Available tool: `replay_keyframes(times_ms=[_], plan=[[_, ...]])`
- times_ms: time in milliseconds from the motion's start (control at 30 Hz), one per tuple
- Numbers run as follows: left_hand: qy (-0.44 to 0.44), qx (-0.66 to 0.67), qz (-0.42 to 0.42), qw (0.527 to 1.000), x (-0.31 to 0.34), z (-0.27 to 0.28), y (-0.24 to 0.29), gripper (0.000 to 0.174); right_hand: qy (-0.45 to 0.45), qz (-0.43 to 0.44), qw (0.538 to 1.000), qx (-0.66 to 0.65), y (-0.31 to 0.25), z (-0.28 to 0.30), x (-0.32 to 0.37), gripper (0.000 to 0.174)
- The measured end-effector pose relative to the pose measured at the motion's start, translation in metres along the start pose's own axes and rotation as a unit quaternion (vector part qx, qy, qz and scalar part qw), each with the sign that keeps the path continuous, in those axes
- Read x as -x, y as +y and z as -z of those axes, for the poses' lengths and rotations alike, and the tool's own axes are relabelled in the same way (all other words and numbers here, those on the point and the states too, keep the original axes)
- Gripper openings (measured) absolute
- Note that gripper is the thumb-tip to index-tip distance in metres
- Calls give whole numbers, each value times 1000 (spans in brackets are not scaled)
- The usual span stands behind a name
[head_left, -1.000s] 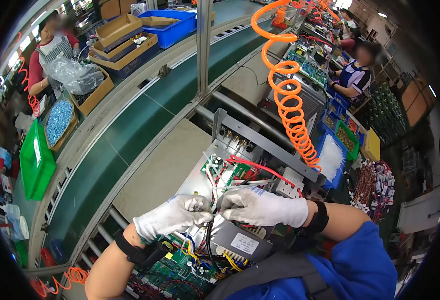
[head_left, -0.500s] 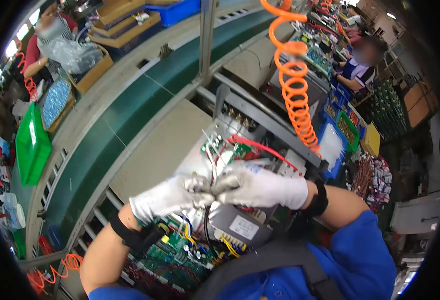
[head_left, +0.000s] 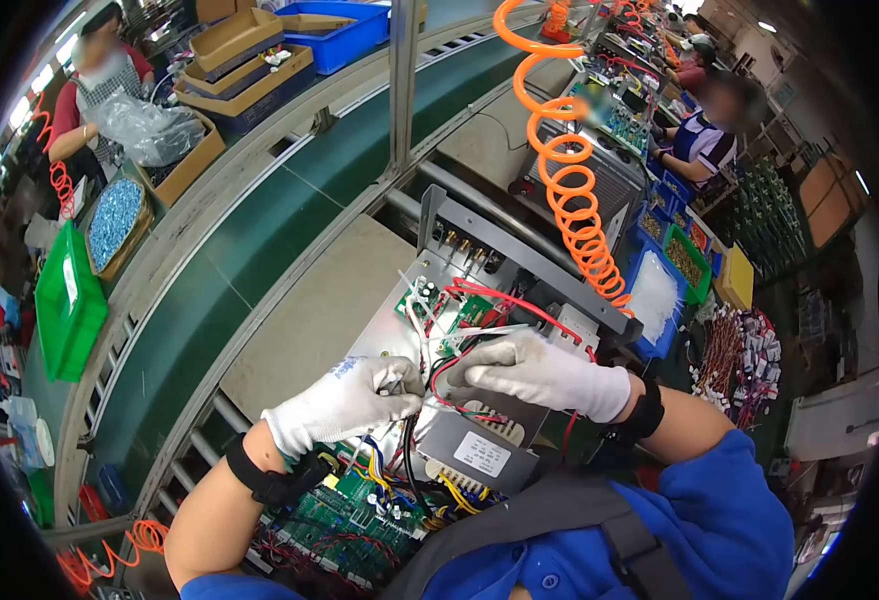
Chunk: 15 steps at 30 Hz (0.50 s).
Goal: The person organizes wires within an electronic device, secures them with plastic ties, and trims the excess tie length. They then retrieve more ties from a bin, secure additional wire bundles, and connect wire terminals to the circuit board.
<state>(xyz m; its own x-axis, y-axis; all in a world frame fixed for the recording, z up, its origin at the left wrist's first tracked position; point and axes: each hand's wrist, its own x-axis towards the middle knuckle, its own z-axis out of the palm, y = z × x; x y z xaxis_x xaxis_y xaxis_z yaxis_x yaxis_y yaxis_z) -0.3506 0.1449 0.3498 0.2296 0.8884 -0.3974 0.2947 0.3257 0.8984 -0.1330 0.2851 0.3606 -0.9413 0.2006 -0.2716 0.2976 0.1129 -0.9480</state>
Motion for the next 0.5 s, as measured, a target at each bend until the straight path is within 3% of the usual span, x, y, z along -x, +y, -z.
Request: replay_keyframes(times_ms=[67, 100, 167, 233, 300, 367, 433, 467, 500], plan=[[-1, -40, 11, 999, 0, -1, 4, 17, 7, 65, 998, 20, 21, -5, 3, 31], [11, -86, -4, 996, 3, 0, 11, 13, -20, 42, 999, 12, 13, -7, 3, 33], [38, -123, -62, 990, 3, -3, 4, 16, -12, 87, 995, 37, 23, -13, 1, 31], [54, -145, -43, 987, 4, -8, 4, 19, 15, 155, 986, 53, 42, -17, -3, 29], [96, -207, -62, 972, 7, -16, 13, 18, 20, 94, 994, 58, 34, -22, -3, 29], [61, -229, -29, 971, 11, -19, 18, 31, 25, 86, 994, 70, 44, -27, -10, 30], [123, -189, 31, 974, 4, -26, 1, 22, 49, 182, 981, 46, 58, -34, -18, 33], [133, -232, -115, 957, 8, -25, -12, 33, 23, 121, 992, 7, 39, -32, -10, 36], [130, -238, -125, 954, 9, -27, -16, 33, 48, 152, 986, 53, 60, -36, -21, 37]])
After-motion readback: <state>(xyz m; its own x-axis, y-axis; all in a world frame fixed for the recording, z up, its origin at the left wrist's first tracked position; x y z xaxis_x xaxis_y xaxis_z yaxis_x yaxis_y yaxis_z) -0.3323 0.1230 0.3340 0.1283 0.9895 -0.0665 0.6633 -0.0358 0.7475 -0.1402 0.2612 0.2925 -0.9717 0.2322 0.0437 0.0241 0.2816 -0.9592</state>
